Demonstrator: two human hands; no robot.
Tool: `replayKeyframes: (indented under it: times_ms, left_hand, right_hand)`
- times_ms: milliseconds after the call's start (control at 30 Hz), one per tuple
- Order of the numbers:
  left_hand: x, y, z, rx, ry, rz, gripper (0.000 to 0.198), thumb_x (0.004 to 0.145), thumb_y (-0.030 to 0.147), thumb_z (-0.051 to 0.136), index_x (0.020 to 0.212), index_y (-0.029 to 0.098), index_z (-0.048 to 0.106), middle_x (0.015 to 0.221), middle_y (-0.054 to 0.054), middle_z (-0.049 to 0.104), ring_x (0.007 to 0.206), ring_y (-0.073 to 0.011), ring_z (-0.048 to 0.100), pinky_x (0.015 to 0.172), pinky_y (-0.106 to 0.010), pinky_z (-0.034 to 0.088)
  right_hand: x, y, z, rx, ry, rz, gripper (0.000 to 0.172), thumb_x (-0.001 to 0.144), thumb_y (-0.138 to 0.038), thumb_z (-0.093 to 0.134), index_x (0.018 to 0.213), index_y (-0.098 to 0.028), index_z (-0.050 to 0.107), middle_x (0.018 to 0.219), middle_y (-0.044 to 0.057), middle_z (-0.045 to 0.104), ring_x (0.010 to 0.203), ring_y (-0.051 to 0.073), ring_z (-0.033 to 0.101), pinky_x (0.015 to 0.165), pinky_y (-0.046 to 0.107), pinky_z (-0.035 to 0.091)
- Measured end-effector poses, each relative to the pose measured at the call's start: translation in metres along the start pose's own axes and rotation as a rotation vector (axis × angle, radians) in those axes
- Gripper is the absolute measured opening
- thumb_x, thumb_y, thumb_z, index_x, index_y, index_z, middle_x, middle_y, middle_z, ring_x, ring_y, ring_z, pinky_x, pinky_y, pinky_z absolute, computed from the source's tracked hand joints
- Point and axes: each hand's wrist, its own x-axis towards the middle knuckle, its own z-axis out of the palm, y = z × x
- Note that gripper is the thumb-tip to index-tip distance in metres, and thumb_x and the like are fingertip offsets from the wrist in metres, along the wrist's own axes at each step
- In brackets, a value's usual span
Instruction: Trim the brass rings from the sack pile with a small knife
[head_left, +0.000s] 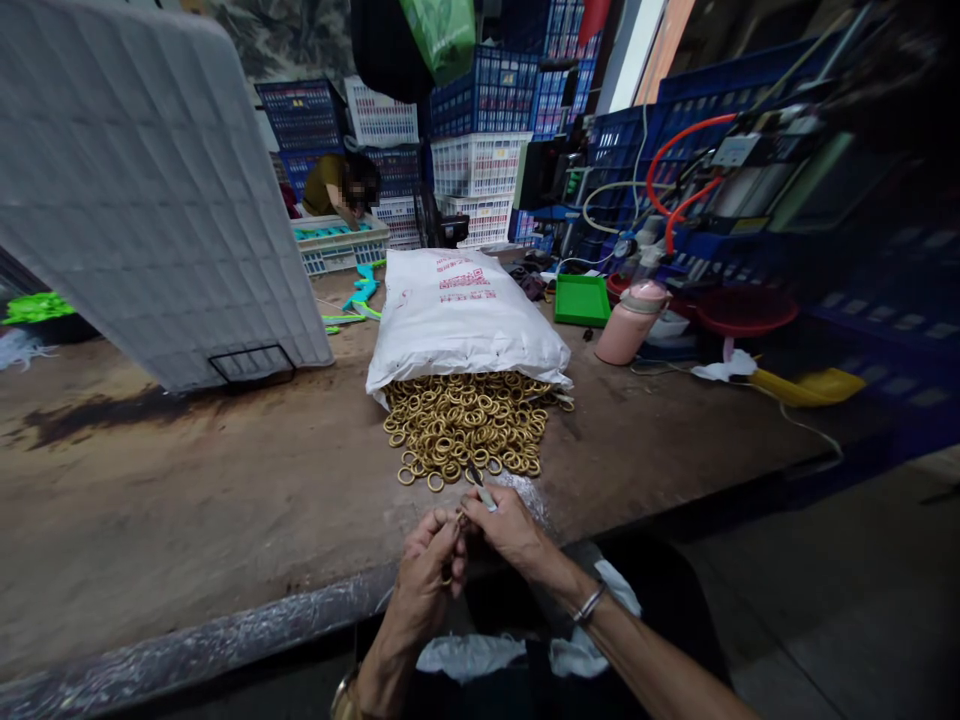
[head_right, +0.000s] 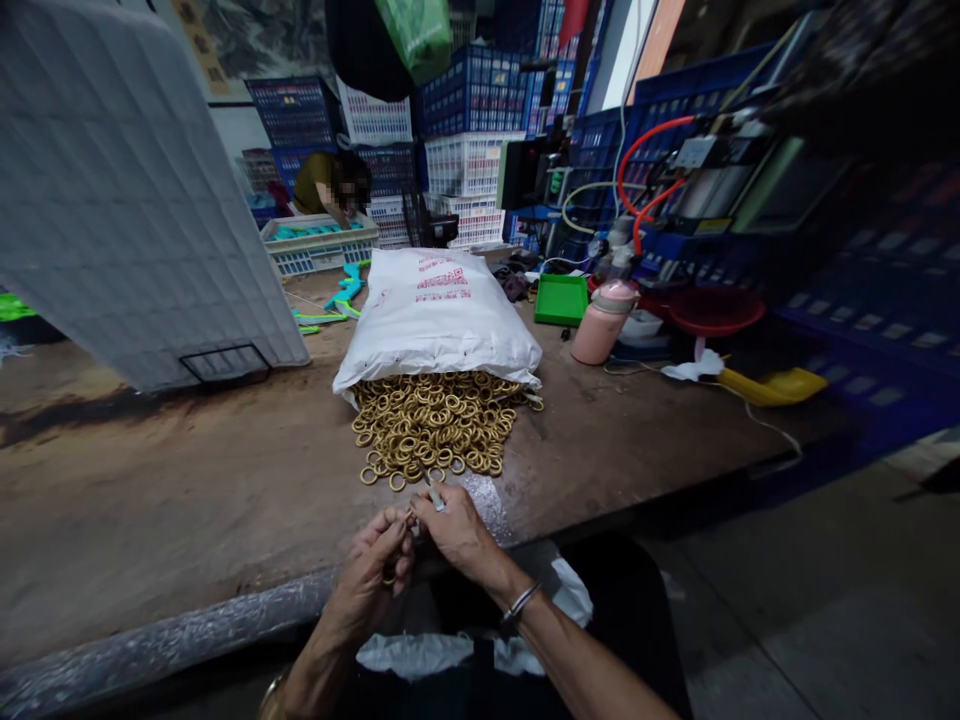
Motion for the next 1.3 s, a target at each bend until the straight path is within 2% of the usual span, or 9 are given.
replayKeyframes:
  times_ms: [267, 367, 467, 533, 767, 933, 1100, 1300]
  left_hand:
    - [0.002, 0.002, -0.005, -0.212, -0.052, -0.08, 0.022, 0.072, 0.032, 0.062, 0.077, 0.016, 0.047, 0.057, 0.006, 0.046, 0.038, -0.0023, 0.037, 0.033, -0.013, 0.025]
    - [0.003, 0.004, -0.006, -0.242, -0.026, -0.06, 0.025, 0.071, 0.034, 0.064, 0.074, 0.016, 0.046, 0.056, 0.006, 0.046, 0.038, -0.0023, 0.036, 0.032, -0.013, 0.025]
    - [0.005, 0.004, -0.005, -0.226, -0.008, -0.016, 0.027, 0.071, 0.036, 0.063, 0.07, 0.017, 0.044, 0.055, 0.006, 0.047, 0.037, -0.0024, 0.036, 0.032, -0.013, 0.025]
    - [0.005, 0.002, -0.006, -0.206, -0.002, 0.003, 0.027, 0.071, 0.036, 0.063, 0.07, 0.018, 0.043, 0.054, 0.006, 0.047, 0.037, -0.0026, 0.037, 0.032, -0.013, 0.025]
    - [-0.001, 0.002, -0.006, -0.093, 0.013, 0.045, 0.027, 0.074, 0.037, 0.061, 0.07, 0.019, 0.041, 0.053, 0.007, 0.048, 0.036, -0.0024, 0.037, 0.033, -0.013, 0.026]
    - [-0.007, 0.012, -0.002, -0.16, -0.016, 0.017, 0.025, 0.073, 0.035, 0.061, 0.071, 0.019, 0.043, 0.057, 0.006, 0.049, 0.038, -0.0035, 0.039, 0.033, -0.013, 0.027]
    - [-0.002, 0.01, -0.01, -0.224, 0.016, 0.006, 0.024, 0.073, 0.037, 0.06, 0.074, 0.015, 0.05, 0.072, 0.0, 0.056, 0.045, -0.0039, 0.042, 0.034, -0.014, 0.027]
    - [-0.002, 0.01, -0.018, -0.282, 0.011, -0.014, 0.018, 0.071, 0.031, 0.062, 0.078, 0.017, 0.052, 0.069, 0.001, 0.056, 0.045, -0.0051, 0.043, 0.036, -0.015, 0.028]
  right_hand:
    - [0.002, 0.004, 0.001, -0.113, -0.004, -0.032, 0.022, 0.077, -0.026, 0.04, 0.057, -0.018, 0.045, 0.05, -0.005, 0.043, 0.047, 0.008, 0.039, 0.049, 0.02, 0.031]
    - [-0.002, 0.008, 0.001, -0.313, 0.039, -0.118, 0.019, 0.078, -0.023, 0.039, 0.061, -0.019, 0.045, 0.053, -0.003, 0.046, 0.05, 0.01, 0.041, 0.05, 0.021, 0.03]
    - [-0.008, 0.011, 0.002, -0.533, -0.005, -0.245, 0.012, 0.076, -0.016, 0.04, 0.069, -0.019, 0.049, 0.06, 0.0, 0.052, 0.056, 0.012, 0.045, 0.054, 0.023, 0.029]
    - [-0.011, 0.012, 0.003, -0.628, -0.042, -0.274, 0.012, 0.073, -0.011, 0.041, 0.075, -0.019, 0.05, 0.065, 0.001, 0.056, 0.061, 0.013, 0.048, 0.056, 0.023, 0.029]
    - [-0.009, 0.025, -0.005, -0.838, -0.087, -0.274, 0.022, 0.072, -0.01, 0.04, 0.087, -0.019, 0.052, 0.07, 0.002, 0.058, 0.064, 0.014, 0.049, 0.057, 0.024, 0.027]
    - [0.003, 0.024, -0.011, -0.922, 0.028, -0.217, 0.024, 0.071, -0.011, 0.041, 0.092, -0.017, 0.051, 0.073, 0.003, 0.06, 0.063, 0.014, 0.051, 0.056, 0.025, 0.025]
    - [0.017, 0.01, 0.0, -0.883, 0.112, -0.206, 0.022, 0.076, -0.013, 0.043, 0.096, -0.02, 0.049, 0.084, 0.003, 0.062, 0.073, 0.014, 0.055, 0.059, 0.024, 0.027]
    - [0.031, 0.016, 0.013, -0.986, 0.104, -0.212, 0.025, 0.081, -0.019, 0.044, 0.105, -0.022, 0.048, 0.093, 0.005, 0.061, 0.082, 0.018, 0.055, 0.065, 0.026, 0.03]
